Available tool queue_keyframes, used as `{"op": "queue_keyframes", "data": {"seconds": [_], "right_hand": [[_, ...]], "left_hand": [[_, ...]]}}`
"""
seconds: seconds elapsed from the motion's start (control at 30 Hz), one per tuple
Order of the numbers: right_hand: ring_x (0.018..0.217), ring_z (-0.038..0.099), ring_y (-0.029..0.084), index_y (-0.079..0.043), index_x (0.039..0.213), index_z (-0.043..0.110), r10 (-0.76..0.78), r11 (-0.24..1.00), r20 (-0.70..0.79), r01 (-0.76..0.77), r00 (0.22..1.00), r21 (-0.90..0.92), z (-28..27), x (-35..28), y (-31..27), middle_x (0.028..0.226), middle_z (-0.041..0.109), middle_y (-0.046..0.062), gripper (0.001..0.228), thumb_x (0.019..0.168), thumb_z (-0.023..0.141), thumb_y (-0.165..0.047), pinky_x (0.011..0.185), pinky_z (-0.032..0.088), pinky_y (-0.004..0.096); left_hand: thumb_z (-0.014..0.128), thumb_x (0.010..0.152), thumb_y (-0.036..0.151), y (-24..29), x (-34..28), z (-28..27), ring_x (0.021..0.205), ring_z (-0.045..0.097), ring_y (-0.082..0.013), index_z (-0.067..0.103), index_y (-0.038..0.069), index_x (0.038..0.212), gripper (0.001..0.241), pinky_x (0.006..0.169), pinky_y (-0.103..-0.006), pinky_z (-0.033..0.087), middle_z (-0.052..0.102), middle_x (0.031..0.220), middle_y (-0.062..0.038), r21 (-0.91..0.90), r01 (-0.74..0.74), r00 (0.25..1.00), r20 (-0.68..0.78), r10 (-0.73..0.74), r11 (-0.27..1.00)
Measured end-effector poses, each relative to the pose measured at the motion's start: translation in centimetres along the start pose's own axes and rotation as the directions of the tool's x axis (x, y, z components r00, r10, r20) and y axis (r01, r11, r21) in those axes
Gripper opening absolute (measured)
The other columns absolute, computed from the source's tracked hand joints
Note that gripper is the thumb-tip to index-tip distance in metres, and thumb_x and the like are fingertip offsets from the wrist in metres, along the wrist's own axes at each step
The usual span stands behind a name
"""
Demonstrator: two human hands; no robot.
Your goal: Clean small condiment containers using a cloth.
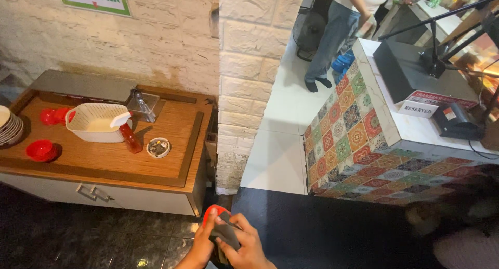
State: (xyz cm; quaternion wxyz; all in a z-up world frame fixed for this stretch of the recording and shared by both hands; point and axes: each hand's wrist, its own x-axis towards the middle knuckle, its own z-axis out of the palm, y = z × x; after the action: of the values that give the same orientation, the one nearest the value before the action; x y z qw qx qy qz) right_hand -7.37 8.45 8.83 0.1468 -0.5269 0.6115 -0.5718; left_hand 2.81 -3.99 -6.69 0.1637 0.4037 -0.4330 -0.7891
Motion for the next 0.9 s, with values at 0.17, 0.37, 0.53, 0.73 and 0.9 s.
{"op": "queue_keyframes", "data": {"seconds": [0.17, 0.37, 0.53, 0.73, 0.9], "right_hand": [[0.080, 0.071, 0.022, -0.001, 0.111, 0.077, 0.080, 0.993, -0.221, -0.097, 0.972, -0.066, 1.7, 0.2, 2.9, 0.092, 0.067, 0.011, 0.026, 0.085, 0.075, -0.003, 0.069, 0.055, 0.032], [0.085, 0.070, 0.024, 0.001, 0.120, 0.074, 0.100, 0.995, -0.147, -0.100, 0.984, 0.006, 3.3, 1.8, 1.9, 0.097, 0.065, 0.013, 0.034, 0.086, 0.075, -0.003, 0.074, 0.055, 0.033], [0.083, 0.068, 0.022, 0.001, 0.112, 0.076, 0.208, 0.977, -0.243, -0.214, 0.948, 0.001, 6.0, 3.2, 3.0, 0.095, 0.065, 0.011, 0.027, 0.085, 0.076, -0.002, 0.074, 0.054, 0.030], [0.095, 0.066, 0.022, 0.000, 0.114, 0.075, 0.197, 0.979, -0.350, -0.204, 0.916, 0.016, 12.3, 2.7, 7.2, 0.101, 0.064, 0.010, 0.028, 0.086, 0.076, 0.000, 0.088, 0.053, 0.032], [0.086, 0.061, 0.020, -0.004, 0.135, 0.068, 0.201, 0.975, -0.327, -0.222, 0.923, -0.027, 14.0, 3.8, 6.3, 0.096, 0.058, 0.008, 0.053, 0.083, 0.077, -0.002, 0.074, 0.052, 0.031]], "left_hand": [[0.050, 0.100, 0.051, -1.3, 1.9, -1.7, 0.100, 0.060, -0.0176, 0.070, 0.006, 0.126, 0.055, 0.090, -0.0310, 0.047, 0.069, 0.107, -0.006, -0.196, 0.010, 0.999, 0.040, -0.002, 0.980], [0.047, 0.099, 0.053, 1.9, 1.5, -2.4, 0.104, 0.068, -0.0202, 0.069, 0.002, 0.124, 0.062, 0.094, -0.0331, 0.052, 0.074, 0.111, -0.010, -0.154, -0.014, 0.998, 0.058, 0.023, 0.988], [0.049, 0.098, 0.048, 2.7, 4.2, -4.0, 0.108, 0.068, -0.0211, 0.068, 0.007, 0.125, 0.052, 0.097, -0.0359, 0.050, 0.074, 0.117, -0.010, -0.286, 0.126, 0.992, 0.037, -0.121, 0.950], [0.058, 0.095, 0.030, 8.0, 5.2, -6.8, 0.107, 0.067, -0.0313, 0.050, 0.009, 0.119, 0.032, 0.097, -0.0444, 0.052, 0.069, 0.113, -0.019, -0.525, -0.091, 0.993, 0.013, 0.114, 0.846], [0.059, 0.089, 0.018, 13.3, 3.4, -7.0, 0.112, 0.064, -0.0280, 0.042, 0.027, 0.124, 0.040, 0.095, -0.0443, 0.051, 0.061, 0.125, -0.015, -0.511, -0.014, 0.993, 0.093, 0.072, 0.859]]}}
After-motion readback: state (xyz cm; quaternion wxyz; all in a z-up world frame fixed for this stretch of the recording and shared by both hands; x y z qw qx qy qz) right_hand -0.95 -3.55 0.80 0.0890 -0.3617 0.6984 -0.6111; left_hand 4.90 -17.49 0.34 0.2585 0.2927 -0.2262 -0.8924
